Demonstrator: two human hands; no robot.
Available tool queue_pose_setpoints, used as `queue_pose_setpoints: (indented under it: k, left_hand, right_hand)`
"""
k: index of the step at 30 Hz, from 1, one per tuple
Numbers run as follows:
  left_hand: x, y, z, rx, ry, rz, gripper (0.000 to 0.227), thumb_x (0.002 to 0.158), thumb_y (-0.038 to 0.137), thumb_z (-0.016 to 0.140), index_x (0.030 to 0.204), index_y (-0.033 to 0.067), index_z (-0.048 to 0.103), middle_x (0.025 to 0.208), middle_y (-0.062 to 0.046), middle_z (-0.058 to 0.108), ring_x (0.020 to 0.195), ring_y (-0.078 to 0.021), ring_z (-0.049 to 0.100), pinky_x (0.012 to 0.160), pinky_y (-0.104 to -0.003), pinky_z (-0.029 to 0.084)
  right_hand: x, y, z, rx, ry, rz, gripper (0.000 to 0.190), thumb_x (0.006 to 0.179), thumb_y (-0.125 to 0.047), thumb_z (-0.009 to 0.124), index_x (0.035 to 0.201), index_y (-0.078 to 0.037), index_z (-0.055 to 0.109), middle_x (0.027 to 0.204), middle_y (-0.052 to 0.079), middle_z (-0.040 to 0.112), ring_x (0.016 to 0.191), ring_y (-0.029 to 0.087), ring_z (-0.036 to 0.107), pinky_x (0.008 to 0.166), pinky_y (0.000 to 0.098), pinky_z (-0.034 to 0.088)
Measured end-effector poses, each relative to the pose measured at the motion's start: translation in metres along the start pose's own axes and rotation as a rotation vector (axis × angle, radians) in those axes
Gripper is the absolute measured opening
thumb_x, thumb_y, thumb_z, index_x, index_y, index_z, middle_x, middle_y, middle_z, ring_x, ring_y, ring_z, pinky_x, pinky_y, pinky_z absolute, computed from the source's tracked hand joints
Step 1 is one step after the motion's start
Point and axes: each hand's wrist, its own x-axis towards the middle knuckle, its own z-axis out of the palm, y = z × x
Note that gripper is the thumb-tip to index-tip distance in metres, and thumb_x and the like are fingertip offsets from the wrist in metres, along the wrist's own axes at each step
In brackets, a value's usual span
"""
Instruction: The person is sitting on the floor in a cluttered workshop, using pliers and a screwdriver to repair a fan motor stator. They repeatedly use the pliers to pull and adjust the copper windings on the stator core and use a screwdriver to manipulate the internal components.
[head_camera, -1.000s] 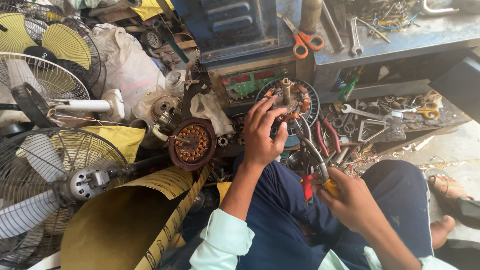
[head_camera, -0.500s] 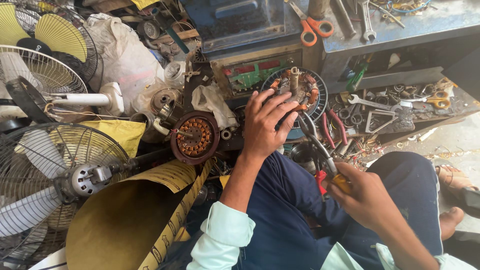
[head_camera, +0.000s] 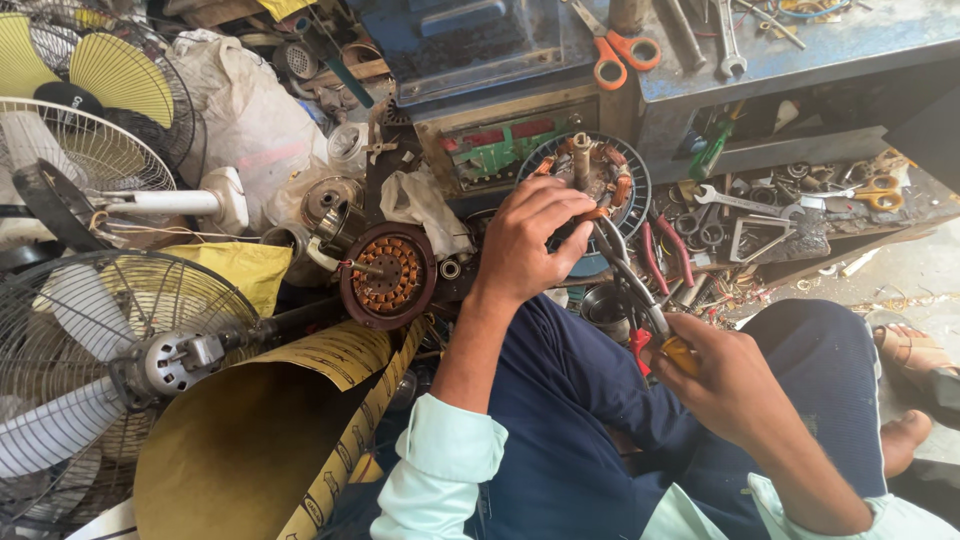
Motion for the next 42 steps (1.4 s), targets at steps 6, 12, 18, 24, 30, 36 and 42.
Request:
queue_pose_setpoints:
  k: [6, 12, 18, 24, 30, 36, 42]
  left_hand:
    - [0.010, 0.006, -0.009, -0.022, -0.073, -0.023, 0.023, 0.083, 0.014, 0.079, 0.106, 0.0113, 0.076, 0.109, -0.004, 0.076, 0.111, -0.0241, 0.068, 0.105, -0.039, 0.052]
    - [0.019, 0.004, -0.015, -0.039, -0.153, -0.040, 0.020, 0.081, 0.014, 0.081, 0.100, 0.0105, 0.077, 0.094, -0.005, 0.073, 0.099, -0.0248, 0.068, 0.098, -0.039, 0.052]
    - [0.022, -0.002, -0.016, -0.078, -0.172, 0.004, 0.019, 0.081, 0.014, 0.082, 0.099, 0.0088, 0.078, 0.097, -0.006, 0.075, 0.101, -0.0257, 0.068, 0.099, -0.039, 0.051]
    - [0.021, -0.007, -0.012, -0.159, -0.149, 0.008, 0.018, 0.080, 0.011, 0.083, 0.097, 0.0080, 0.077, 0.098, -0.005, 0.076, 0.097, -0.0241, 0.070, 0.101, -0.039, 0.051]
    - [0.022, -0.005, -0.010, -0.167, -0.156, -0.017, 0.018, 0.080, 0.012, 0.084, 0.096, 0.0075, 0.078, 0.097, -0.006, 0.076, 0.097, -0.0240, 0.069, 0.101, -0.038, 0.051]
    - [-0.001, 0.026, 0.006, 0.121, 0.099, -0.019, 0.032, 0.086, 0.009, 0.077, 0.118, 0.0055, 0.073, 0.127, -0.012, 0.071, 0.120, -0.0333, 0.065, 0.110, -0.047, 0.046]
    - [-0.061, 0.092, 0.070, -0.816, 0.256, -1.087, 0.031, 0.100, 0.036, 0.057, 0.114, 0.0082, 0.056, 0.101, 0.000, 0.058, 0.089, -0.0118, 0.054, 0.080, -0.032, 0.048]
  right_hand:
    - [0.004, 0.008, 0.004, 0.051, 0.062, -0.101, 0.040, 0.080, -0.020, 0.077, 0.116, -0.004, 0.069, 0.076, 0.017, 0.074, 0.068, 0.028, 0.076, 0.064, 0.0386, 0.055]
    - [0.013, 0.027, 0.030, 0.308, 0.058, 0.001, 0.028, 0.087, -0.022, 0.075, 0.109, -0.004, 0.073, 0.062, 0.009, 0.071, 0.051, 0.014, 0.069, 0.049, 0.0330, 0.051]
    - [0.017, 0.032, 0.023, 0.425, 0.043, -0.280, 0.026, 0.092, -0.025, 0.072, 0.103, -0.002, 0.071, 0.073, -0.002, 0.078, 0.066, 0.002, 0.069, 0.056, 0.0248, 0.054]
    - [0.022, 0.012, -0.014, 0.272, -0.139, 0.101, 0.031, 0.090, -0.034, 0.073, 0.100, -0.005, 0.074, 0.059, 0.000, 0.070, 0.043, 0.010, 0.047, 0.040, 0.0311, 0.040]
    - [0.032, 0.026, -0.008, 0.711, -0.302, 0.112, 0.032, 0.094, -0.031, 0.068, 0.105, -0.003, 0.076, 0.058, -0.003, 0.051, 0.041, 0.007, 0.038, 0.037, 0.0276, 0.029]
    - [0.030, 0.017, -0.018, 0.347, -0.183, 0.106, 0.035, 0.088, -0.032, 0.078, 0.110, -0.005, 0.070, 0.055, 0.002, 0.059, 0.041, 0.010, 0.046, 0.039, 0.0300, 0.037]
    - [0.021, 0.028, -0.020, 0.619, -0.338, 0.151, 0.056, 0.085, -0.014, 0.072, 0.139, -0.011, 0.057, 0.069, 0.005, 0.064, 0.048, 0.012, 0.054, 0.043, 0.0291, 0.043]
